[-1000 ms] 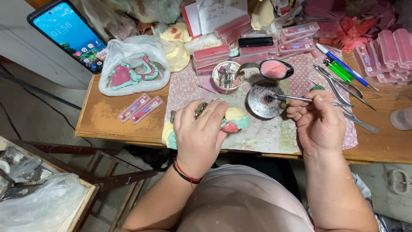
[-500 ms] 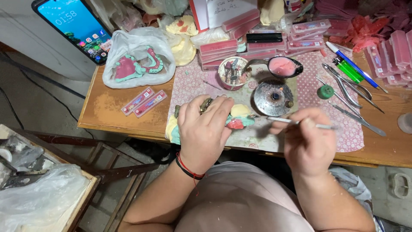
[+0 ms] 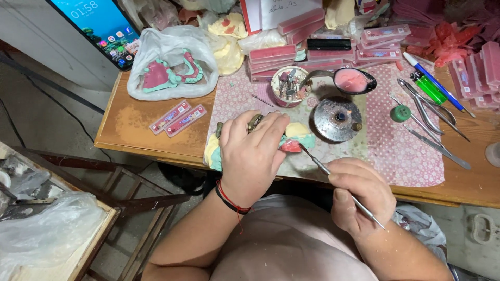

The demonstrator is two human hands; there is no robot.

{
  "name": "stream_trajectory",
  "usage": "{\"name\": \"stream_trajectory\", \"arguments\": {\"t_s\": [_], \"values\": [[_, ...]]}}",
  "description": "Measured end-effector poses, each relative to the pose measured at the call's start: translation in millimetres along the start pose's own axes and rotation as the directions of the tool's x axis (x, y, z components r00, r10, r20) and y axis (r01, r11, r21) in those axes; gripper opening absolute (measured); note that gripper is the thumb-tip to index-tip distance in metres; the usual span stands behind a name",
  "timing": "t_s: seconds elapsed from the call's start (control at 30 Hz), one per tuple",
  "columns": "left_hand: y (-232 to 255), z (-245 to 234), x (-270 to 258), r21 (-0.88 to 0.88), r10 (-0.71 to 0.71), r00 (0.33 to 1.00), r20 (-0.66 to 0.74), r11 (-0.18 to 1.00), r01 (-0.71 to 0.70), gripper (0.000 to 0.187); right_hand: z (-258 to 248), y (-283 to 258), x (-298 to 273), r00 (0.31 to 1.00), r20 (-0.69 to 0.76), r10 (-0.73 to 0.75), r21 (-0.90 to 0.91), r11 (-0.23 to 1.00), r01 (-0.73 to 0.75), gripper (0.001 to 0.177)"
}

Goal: The person handles pink wax strips and a dental mold, then uses a metal tool to apply and smooth pink wax onto the mold. They repeatedly adjust the mold and use the tool to shape the wax.

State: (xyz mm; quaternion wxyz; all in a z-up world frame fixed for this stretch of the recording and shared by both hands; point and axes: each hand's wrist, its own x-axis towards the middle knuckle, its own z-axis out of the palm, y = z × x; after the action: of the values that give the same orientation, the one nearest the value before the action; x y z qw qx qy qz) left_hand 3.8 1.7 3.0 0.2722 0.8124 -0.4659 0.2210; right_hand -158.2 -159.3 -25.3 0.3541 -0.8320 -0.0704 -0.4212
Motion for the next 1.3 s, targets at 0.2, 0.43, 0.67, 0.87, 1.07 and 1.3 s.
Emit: {"name": "stream_trajectory", "arguments": {"t_s": [0.2, 0.43, 0.67, 0.87, 1.07, 1.3], "values": [[0.6, -0.5, -0.4, 0.001, -0.006, 1.0, -0.002, 1.0, 0.006, 0.066, 5.4, 4.8, -0.7, 0.986, -0.163, 0.039, 0.029, 0.999, -0.035, 0.024], [-0.8, 0.1, -1.6, -0.001, -0.008, 1.0, -0.006, 1.0, 0.008, 0.066, 10.9, 10.9, -5.0, 0.982, -0.176, 0.06, 0.083, 0.995, -0.046, 0.023], [-1.5, 0.5, -2.5, -0.014, -0.007, 1.0, -0.001, 1.0, 0.007, 0.066, 14.5, 16.6, 11.2, 0.919, -0.101, 0.382, 0.544, 0.795, -0.27, 0.022], [0.2, -3.2, -1.8, -0.011, 0.006, 1.0, -0.018, 1.0, -0.006, 0.059, -2.3, 22.0, 40.1, 0.871, 0.19, 0.453, 0.644, 0.612, -0.459, 0.02], [1.0, -6.6, 0.0, -0.011, 0.012, 1.0, -0.019, 1.0, -0.013, 0.052, -14.1, 2.2, 70.6, 0.862, 0.324, 0.39, 0.336, 0.804, -0.49, 0.024], [-2.3, -1.2, -2.9, -0.031, 0.02, 0.999, -0.041, 0.999, -0.021, 0.055, -21.7, -6.5, 90.7, 0.908, 0.369, 0.199, 0.14, 0.954, -0.266, 0.028]]}}
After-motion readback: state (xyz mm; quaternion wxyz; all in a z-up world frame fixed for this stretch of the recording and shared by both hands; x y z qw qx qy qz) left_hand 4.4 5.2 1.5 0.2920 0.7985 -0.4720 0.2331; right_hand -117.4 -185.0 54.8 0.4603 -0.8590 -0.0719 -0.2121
